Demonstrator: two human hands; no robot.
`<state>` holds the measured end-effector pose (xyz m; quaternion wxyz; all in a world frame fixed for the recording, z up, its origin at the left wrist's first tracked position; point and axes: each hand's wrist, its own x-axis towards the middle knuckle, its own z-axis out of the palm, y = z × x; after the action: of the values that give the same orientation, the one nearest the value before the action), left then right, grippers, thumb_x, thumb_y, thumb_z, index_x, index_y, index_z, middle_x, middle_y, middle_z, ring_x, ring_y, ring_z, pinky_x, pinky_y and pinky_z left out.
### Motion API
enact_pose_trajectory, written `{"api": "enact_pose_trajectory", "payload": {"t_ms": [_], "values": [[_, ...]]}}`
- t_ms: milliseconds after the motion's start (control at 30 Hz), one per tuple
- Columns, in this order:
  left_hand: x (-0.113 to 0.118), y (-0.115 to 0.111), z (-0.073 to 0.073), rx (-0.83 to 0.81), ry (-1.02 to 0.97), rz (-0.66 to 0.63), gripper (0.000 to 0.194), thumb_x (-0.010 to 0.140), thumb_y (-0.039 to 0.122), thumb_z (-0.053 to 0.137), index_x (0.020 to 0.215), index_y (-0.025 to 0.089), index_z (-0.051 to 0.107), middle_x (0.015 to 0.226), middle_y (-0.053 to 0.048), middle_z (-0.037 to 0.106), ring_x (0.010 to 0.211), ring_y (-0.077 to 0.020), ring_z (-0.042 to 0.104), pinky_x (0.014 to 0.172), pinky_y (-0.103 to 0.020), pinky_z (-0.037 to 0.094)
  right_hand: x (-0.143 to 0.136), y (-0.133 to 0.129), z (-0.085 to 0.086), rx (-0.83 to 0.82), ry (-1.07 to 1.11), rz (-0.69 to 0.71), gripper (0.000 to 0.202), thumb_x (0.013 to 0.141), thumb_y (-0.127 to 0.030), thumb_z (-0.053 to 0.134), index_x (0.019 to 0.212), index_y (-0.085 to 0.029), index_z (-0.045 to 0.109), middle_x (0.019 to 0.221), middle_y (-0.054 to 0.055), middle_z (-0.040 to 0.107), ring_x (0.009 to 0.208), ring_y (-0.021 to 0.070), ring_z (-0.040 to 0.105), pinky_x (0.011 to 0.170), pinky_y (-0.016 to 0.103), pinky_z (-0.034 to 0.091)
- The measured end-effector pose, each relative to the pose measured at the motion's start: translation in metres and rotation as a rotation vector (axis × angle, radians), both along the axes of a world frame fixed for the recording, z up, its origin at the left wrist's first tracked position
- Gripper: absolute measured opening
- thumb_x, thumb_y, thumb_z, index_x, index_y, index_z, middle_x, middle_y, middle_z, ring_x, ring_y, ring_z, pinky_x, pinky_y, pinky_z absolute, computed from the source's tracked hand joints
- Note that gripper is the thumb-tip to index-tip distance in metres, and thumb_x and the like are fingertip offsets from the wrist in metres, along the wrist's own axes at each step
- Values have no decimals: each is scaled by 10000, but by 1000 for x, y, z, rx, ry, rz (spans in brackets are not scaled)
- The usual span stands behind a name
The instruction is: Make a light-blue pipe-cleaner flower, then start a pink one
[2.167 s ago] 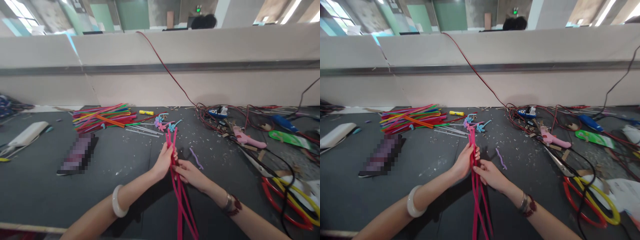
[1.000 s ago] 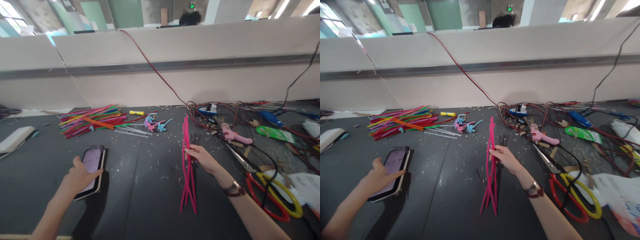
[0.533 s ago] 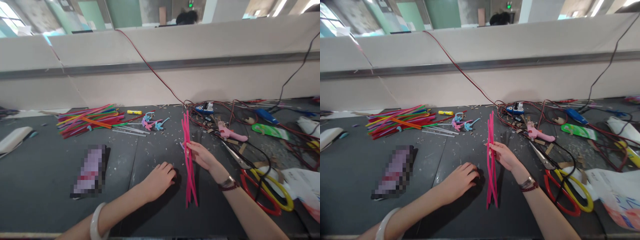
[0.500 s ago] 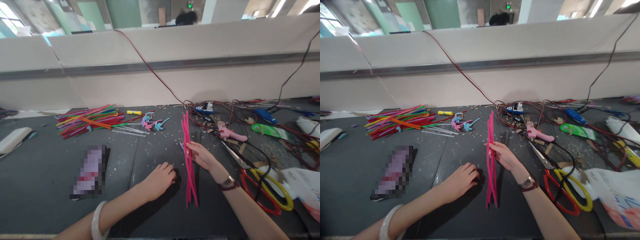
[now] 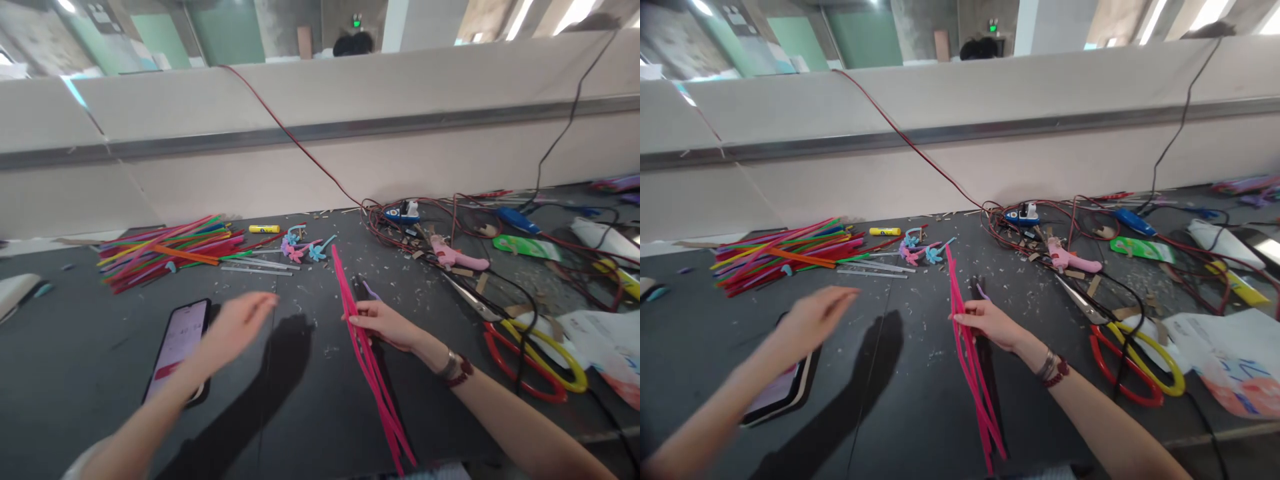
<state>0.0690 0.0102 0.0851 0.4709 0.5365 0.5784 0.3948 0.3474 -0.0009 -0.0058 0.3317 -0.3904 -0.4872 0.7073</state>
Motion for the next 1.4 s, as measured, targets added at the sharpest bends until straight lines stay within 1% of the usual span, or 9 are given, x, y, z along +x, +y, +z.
{"api": "enact_pose_trajectory", "payload": {"t_ms": [100, 200, 367, 467, 667, 800, 933, 1200, 1400], "values": [[63, -20, -25, -95, -29, -370, 91, 692, 265, 572, 640, 191, 576, 629, -32, 588, 572, -158, 545, 477, -219, 435, -10, -7, -2, 68, -40, 99, 294, 710, -390, 593, 857, -135, 591, 597, -33, 523, 470, 62, 466, 452, 192, 389], [97, -25, -57, -133, -30, -465, 197, 725, 319, 535, 622, 152, 543, 573, -14, 541, 517, -126, 524, 464, -213, 432, -13, -10, -3, 98, -57, 144, 253, 731, -378, 572, 805, -135, 571, 621, -28, 540, 476, 62, 478, 460, 190, 401], [92, -10, -95, -163, -134, -540, 259, 751, 391, 487, 714, 141, 542, 586, 6, 530, 503, -113, 520, 427, -207, 420, -12, -8, -7, 146, -117, 166, 252, 743, -374, 551, 784, -125, 553, 623, -17, 558, 452, 68, 497, 452, 195, 412], [81, -1, -105, -178, -200, -431, 265, 753, 388, 484, 689, 138, 539, 583, 7, 539, 506, -110, 531, 451, -208, 424, -8, -2, -7, 168, -211, 49, 264, 741, -395, 539, 726, -132, 545, 594, -10, 570, 433, 72, 498, 435, 192, 401], [67, -1, -92, -151, -516, -190, 205, 791, 348, 466, 718, 159, 492, 531, 51, 486, 488, -67, 495, 518, -188, 452, 14, 19, 5, 240, -520, -343, 244, 745, -364, 505, 747, -132, 578, 556, -2, 564, 404, 91, 478, 410, 213, 371], [68, -9, -78, -286, -529, -345, 229, 798, 358, 449, 941, 180, 473, 472, 50, 498, 391, -94, 479, 322, -165, 397, 33, 27, 11, 454, -916, -546, 319, 731, -412, 522, 834, -123, 608, 553, 22, 565, 467, 145, 523, 481, 265, 414], [68, -14, -77, -379, -507, -532, 378, 826, 356, 384, 1166, 201, 332, 474, 21, 567, 304, -107, 479, 250, -157, 368, 40, 23, 11, 913, -1229, -755, 383, 777, -390, 490, 1057, -137, 551, 934, 124, 571, 816, 239, 562, 686, 358, 460], [67, -26, -70, -547, -494, -761, 466, 845, 341, 355, 1266, 213, 201, 503, -6, 614, 285, -108, 511, 250, -139, 376, -3, 9, 25, 1511, -1201, 52, 378, 841, -95, 377, 1211, -143, 442, 1203, 110, 468, 1087, 233, 401, 906, 388, 411], [71, -28, -66, -493, -474, -766, 412, 835, 348, 398, 1217, 207, 341, 621, -18, 607, 378, -100, 551, 284, -155, 417, -4, 12, 28, 1568, -977, -13, 279, 858, -119, 366, 1048, -114, 570, 948, 96, 615, 951, 205, 498, 822, 359, 468]]}}
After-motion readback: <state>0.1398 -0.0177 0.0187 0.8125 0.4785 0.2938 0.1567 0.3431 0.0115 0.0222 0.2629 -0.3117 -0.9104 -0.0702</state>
